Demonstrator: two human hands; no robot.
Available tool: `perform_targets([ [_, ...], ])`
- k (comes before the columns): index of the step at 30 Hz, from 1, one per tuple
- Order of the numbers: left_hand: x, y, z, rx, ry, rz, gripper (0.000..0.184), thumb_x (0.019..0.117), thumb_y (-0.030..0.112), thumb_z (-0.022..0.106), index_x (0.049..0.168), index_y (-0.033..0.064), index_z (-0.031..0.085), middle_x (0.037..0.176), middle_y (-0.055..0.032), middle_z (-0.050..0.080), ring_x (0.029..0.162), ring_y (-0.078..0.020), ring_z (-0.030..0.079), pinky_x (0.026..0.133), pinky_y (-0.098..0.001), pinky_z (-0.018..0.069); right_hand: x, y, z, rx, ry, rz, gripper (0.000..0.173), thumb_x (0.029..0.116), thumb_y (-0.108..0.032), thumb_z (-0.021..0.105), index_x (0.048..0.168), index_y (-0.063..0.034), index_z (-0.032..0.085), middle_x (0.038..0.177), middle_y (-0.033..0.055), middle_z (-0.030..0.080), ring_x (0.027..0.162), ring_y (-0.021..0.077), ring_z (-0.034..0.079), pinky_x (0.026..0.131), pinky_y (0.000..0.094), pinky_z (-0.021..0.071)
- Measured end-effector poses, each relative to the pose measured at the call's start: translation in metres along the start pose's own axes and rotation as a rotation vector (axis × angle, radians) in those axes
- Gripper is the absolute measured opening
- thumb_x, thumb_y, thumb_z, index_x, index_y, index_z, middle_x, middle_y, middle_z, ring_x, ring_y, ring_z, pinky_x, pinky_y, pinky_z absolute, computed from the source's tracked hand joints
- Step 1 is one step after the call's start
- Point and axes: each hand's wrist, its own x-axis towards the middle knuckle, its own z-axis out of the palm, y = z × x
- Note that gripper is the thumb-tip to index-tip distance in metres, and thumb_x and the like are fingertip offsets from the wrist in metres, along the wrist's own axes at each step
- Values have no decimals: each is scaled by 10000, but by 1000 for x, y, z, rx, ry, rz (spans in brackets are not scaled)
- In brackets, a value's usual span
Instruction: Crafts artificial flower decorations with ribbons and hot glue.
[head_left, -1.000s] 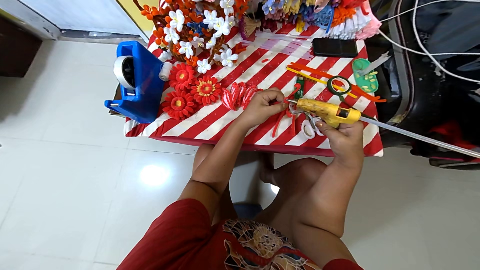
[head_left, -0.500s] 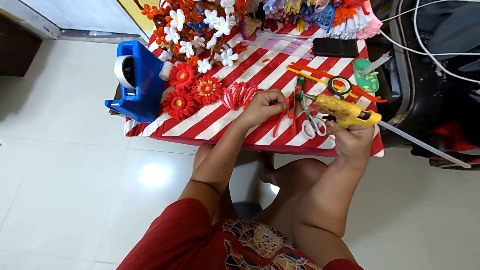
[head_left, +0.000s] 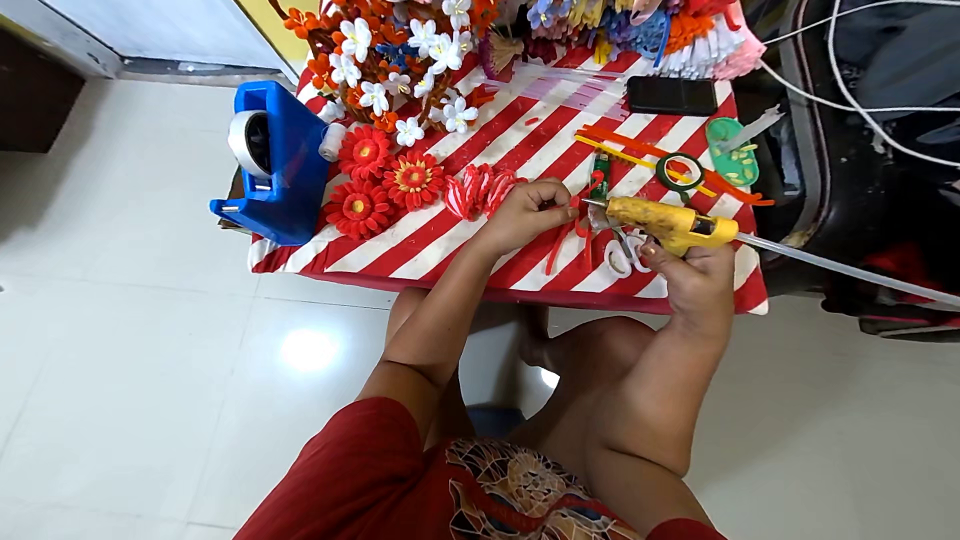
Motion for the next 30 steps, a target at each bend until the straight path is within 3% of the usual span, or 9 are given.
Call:
perform_targets([
  [14,0,1,1,-6,-4,-10,108,917,54,631,813,39,656,906,10,635,844,-20,592,753,-206,503,-1,2,-1,23,-32,14,364,831,46,661,1103,-194,685,1004,-140,721,865,-17,675,778,207,591],
  [30,0,0,1,-22,-15,14,99,915,31,628,821,25,660,906,0,637,841,-26,595,750,-210,508,-2,2,-1,-26,-34,30,338,832,52,652,1103,-147,680,997,-126,724,882,-18,681,800,213,597],
])
